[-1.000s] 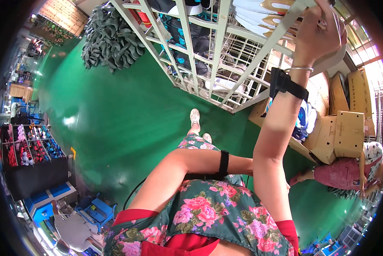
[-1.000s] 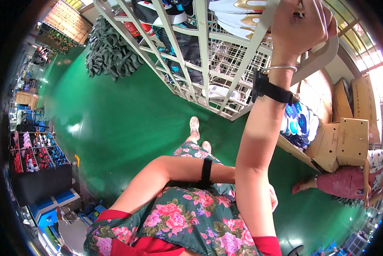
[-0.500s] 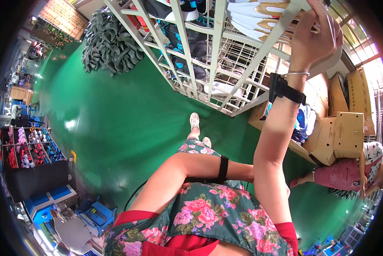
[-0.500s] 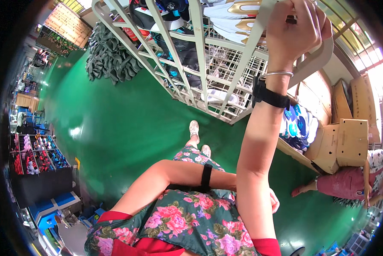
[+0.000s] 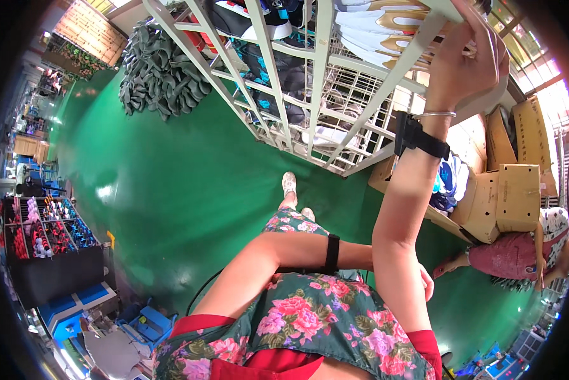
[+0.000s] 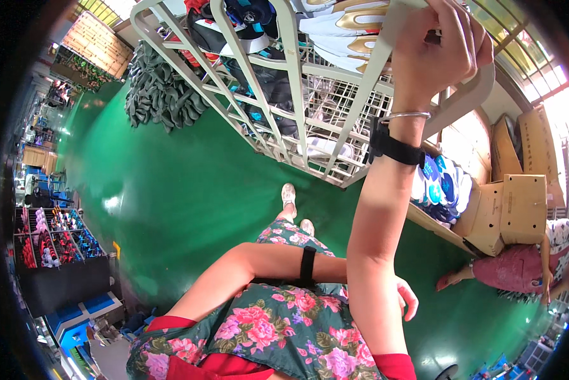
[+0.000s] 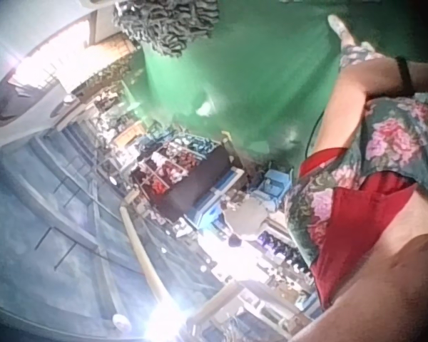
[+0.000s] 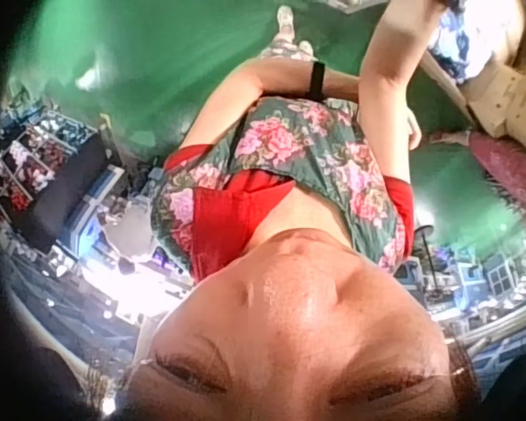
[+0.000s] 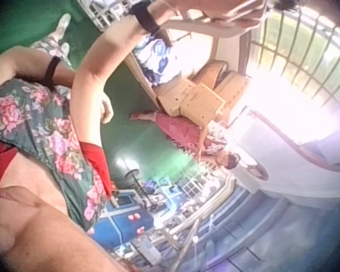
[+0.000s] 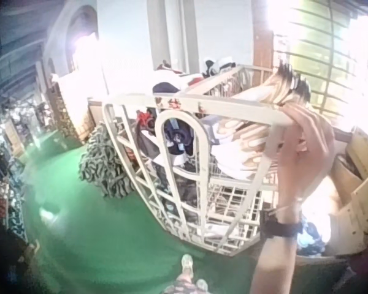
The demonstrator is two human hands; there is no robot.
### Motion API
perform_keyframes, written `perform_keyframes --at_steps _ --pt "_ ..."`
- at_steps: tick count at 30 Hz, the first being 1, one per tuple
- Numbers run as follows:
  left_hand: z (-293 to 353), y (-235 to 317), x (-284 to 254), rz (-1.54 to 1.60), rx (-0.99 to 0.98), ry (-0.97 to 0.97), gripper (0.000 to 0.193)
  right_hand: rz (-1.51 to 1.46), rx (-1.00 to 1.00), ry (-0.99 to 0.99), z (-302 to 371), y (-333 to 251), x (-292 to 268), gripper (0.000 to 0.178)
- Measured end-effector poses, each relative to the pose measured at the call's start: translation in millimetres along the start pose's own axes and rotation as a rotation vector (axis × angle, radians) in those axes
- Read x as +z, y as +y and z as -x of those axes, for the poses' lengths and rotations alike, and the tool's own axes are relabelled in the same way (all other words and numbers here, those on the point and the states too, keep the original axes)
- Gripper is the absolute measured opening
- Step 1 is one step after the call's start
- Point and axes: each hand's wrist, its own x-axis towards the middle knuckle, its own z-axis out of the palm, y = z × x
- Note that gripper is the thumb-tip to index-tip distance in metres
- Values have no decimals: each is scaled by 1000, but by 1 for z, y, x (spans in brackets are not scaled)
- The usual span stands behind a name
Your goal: Examine and inspect a white shoe sole with a gold-colored accent.
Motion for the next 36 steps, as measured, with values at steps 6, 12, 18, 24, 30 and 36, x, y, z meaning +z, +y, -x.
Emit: perform_keyframes --at_steps 6,12,18,24,30,36 --pt "12 7 -3 -21 36 24 41 -246 51 112 8 12 27 26" --pt "15 8 -9 -25 24 24 42 -284 165 195 7 7 29 29" --pt "22 15 -14 -44 31 27 42 -281 126 201 7 9 30 30" --pt "41 24 -23 -129 57 63 43 -196 50 116 8 12 23 30" --pt "52 12 -21 -269 36 75 43 -175 -23 132 10 24 28 29" --pt "31 -10 -26 219 65 -28 34 -240 -10 149 11 28 31 30"
